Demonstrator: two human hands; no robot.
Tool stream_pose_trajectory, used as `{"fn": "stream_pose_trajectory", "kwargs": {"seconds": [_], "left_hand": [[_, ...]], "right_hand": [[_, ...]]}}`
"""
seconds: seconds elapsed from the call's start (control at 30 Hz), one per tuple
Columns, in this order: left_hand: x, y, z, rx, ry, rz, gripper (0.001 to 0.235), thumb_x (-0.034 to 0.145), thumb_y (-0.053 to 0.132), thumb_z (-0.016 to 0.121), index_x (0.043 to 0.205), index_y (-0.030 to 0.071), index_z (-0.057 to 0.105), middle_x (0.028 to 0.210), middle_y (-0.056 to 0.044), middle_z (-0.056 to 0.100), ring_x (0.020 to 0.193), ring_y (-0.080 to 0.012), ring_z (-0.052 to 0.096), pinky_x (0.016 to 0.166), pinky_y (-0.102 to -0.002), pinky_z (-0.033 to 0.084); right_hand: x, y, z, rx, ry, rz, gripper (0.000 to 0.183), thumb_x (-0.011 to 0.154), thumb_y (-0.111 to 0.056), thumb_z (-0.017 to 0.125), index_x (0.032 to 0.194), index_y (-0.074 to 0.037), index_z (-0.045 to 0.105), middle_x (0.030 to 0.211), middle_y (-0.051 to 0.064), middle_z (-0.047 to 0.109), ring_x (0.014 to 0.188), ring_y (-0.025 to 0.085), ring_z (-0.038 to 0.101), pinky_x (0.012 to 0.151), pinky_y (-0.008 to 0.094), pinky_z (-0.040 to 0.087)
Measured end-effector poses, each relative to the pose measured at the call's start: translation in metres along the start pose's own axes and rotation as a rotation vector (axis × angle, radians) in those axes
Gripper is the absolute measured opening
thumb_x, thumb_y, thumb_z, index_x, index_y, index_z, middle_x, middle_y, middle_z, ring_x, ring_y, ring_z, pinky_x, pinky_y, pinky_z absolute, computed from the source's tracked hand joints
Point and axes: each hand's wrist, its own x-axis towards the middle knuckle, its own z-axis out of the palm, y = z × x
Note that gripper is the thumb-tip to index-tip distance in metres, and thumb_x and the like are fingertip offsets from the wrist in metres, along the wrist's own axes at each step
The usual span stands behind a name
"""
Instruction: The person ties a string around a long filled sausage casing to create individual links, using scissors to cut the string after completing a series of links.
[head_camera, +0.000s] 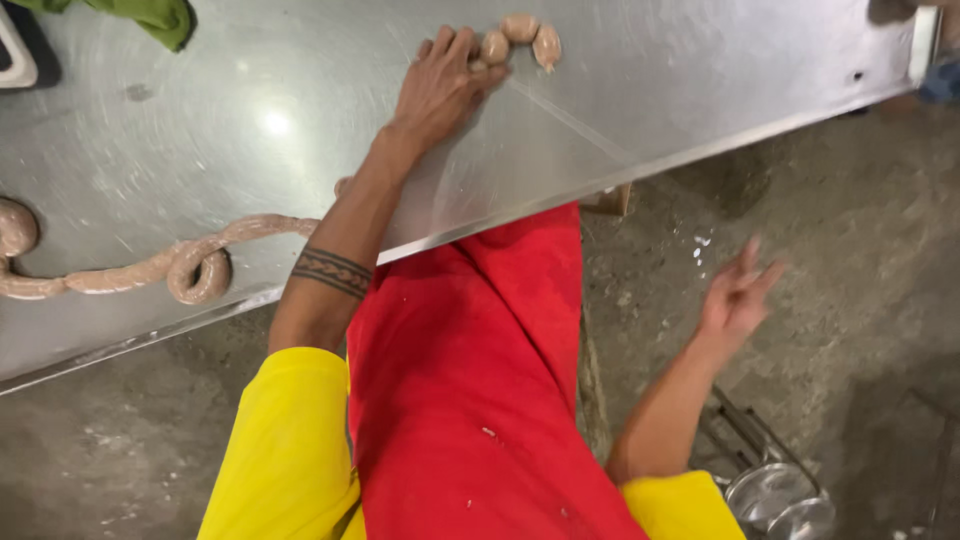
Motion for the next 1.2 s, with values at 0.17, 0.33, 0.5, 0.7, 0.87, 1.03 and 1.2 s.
{"fn": "stream_pose_trajectory", "kwargs": {"seconds": [0.17, 0.33, 0.5, 0.7, 0.87, 1.03, 1.2], "left_hand": [[-0.017, -0.006, -0.011, -0.299, 0.113, -0.226, 0.097, 0.087, 0.000, 0.081, 0.165, 0.018, 0.026, 0.111, -0.012, 0.064, 0.100, -0.0311, 0.060, 0.092, -0.044, 0.052], [-0.030, -0.005, 0.014, -0.500, 0.253, -0.435, 0.093, 0.087, 0.001, 0.081, 0.161, 0.014, 0.026, 0.085, -0.008, 0.070, 0.075, -0.0256, 0.070, 0.069, -0.038, 0.055], [-0.023, -0.002, 0.019, -0.622, 0.318, -0.595, 0.052, 0.099, 0.001, 0.068, 0.146, 0.017, 0.051, 0.085, -0.011, 0.070, 0.074, -0.0251, 0.072, 0.069, -0.033, 0.061], [-0.006, -0.005, 0.004, -0.460, 0.268, -0.561, 0.025, 0.088, 0.010, 0.084, 0.110, 0.009, 0.073, 0.090, -0.010, 0.075, 0.076, -0.0250, 0.073, 0.070, -0.039, 0.057], [-0.017, -0.002, -0.012, 0.018, -0.025, 0.033, 0.048, 0.089, 0.000, 0.073, 0.128, 0.025, 0.084, 0.097, -0.007, 0.060, 0.093, -0.0229, 0.060, 0.087, -0.036, 0.056], [-0.020, -0.009, -0.019, -0.102, -0.120, 0.002, 0.025, 0.094, 0.015, 0.070, 0.112, 0.031, 0.077, 0.113, -0.002, 0.059, 0.109, -0.0246, 0.056, 0.092, -0.038, 0.052], [-0.029, 0.025, -0.024, 0.057, 0.012, -0.103, 0.031, 0.093, 0.011, 0.066, 0.119, 0.025, 0.077, 0.115, -0.003, 0.060, 0.107, -0.0247, 0.057, 0.086, -0.039, 0.052]], "right_hand": [[0.129, 0.108, 0.150, -1.326, -0.306, 0.158, 0.066, 0.100, -0.017, 0.083, 0.159, -0.004, 0.056, 0.090, 0.003, 0.051, 0.059, 0.005, 0.047, 0.046, 0.022, 0.034], [0.054, 0.349, 0.215, -2.516, -1.367, -1.057, 0.021, 0.085, -0.022, 0.081, 0.102, -0.011, 0.073, 0.097, 0.012, 0.071, 0.090, 0.034, 0.067, 0.070, 0.049, 0.048], [-0.171, 0.334, 0.167, -2.165, -1.388, -0.413, 0.098, 0.081, 0.000, 0.072, 0.164, -0.009, 0.023, 0.161, 0.032, 0.039, 0.130, 0.045, 0.051, 0.100, 0.052, 0.048], [-0.162, 0.047, 0.105, -2.506, -0.836, -0.085, 0.027, 0.093, 0.003, 0.060, 0.116, -0.006, 0.070, 0.089, 0.020, 0.065, 0.073, 0.027, 0.059, 0.069, 0.036, 0.051], [-0.162, -0.045, 0.037, -1.896, -1.104, -0.143, 0.016, 0.100, -0.005, 0.057, 0.114, -0.006, 0.063, 0.094, 0.009, 0.069, 0.080, 0.015, 0.063, 0.071, 0.028, 0.051], [-0.058, -0.014, -0.036, -2.187, -0.562, -0.113, 0.019, 0.104, -0.002, 0.053, 0.119, 0.001, 0.065, 0.107, 0.009, 0.070, 0.100, 0.018, 0.064, 0.090, 0.032, 0.050], [-0.064, 0.198, 0.063, -1.845, -0.814, -0.393, 0.064, 0.103, -0.018, 0.067, 0.157, -0.005, 0.037, 0.160, 0.015, 0.048, 0.111, 0.020, 0.071, 0.097, 0.032, 0.055]]}}
